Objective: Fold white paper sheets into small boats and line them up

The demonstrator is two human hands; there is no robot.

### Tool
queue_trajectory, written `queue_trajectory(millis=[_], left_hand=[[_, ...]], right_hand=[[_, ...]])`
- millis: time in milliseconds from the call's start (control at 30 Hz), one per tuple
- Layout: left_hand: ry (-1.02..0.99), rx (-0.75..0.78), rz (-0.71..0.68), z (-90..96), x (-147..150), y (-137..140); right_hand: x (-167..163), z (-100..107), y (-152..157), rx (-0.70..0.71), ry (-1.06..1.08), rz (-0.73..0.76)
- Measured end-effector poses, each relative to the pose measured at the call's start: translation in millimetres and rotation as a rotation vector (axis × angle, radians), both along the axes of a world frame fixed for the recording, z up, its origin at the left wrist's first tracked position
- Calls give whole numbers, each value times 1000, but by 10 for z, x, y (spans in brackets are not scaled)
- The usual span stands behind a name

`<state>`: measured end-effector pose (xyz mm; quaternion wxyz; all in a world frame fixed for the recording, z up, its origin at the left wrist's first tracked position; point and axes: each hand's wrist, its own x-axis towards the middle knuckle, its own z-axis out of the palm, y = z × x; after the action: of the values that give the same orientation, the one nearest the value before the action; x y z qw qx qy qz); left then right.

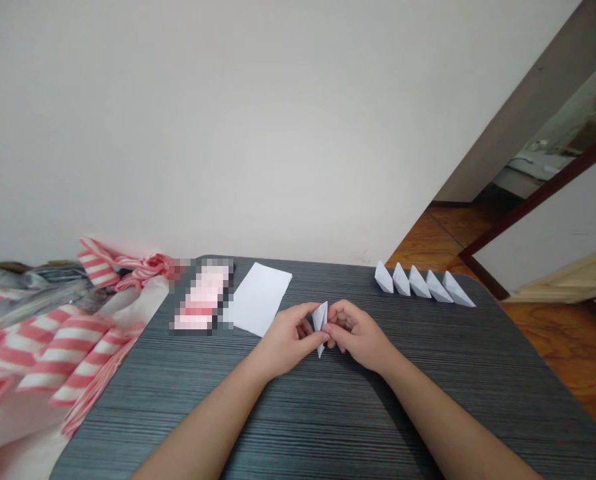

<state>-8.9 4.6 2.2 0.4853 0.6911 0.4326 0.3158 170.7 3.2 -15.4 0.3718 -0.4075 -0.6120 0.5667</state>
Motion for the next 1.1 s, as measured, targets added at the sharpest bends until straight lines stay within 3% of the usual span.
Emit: queue_trajectory(millis=[233,400,567,800,900,1000,1100], left_hand=[[-114,-114,37,-35,-6,4],[-187,-140,27,-16,-22,2],[-349,-174,32,-9,-34,33],[-599,-310,94,-54,-35,73],[-566,-382,71,-76,-32,77],[-427,-351,36,-78,-19,77],[-348,-309,24,-74,-8,79]], right_hand=[[22,56,-18,221,-205,-79],[26,46,-5,202,-168,-24],[71,-1,24,209,-128,-100],[102,-2,32,337,-138,-100],[95,23,29,412,-188,-57],[85,36,23,467,-215,-18],[83,19,11,428,-207,-35]])
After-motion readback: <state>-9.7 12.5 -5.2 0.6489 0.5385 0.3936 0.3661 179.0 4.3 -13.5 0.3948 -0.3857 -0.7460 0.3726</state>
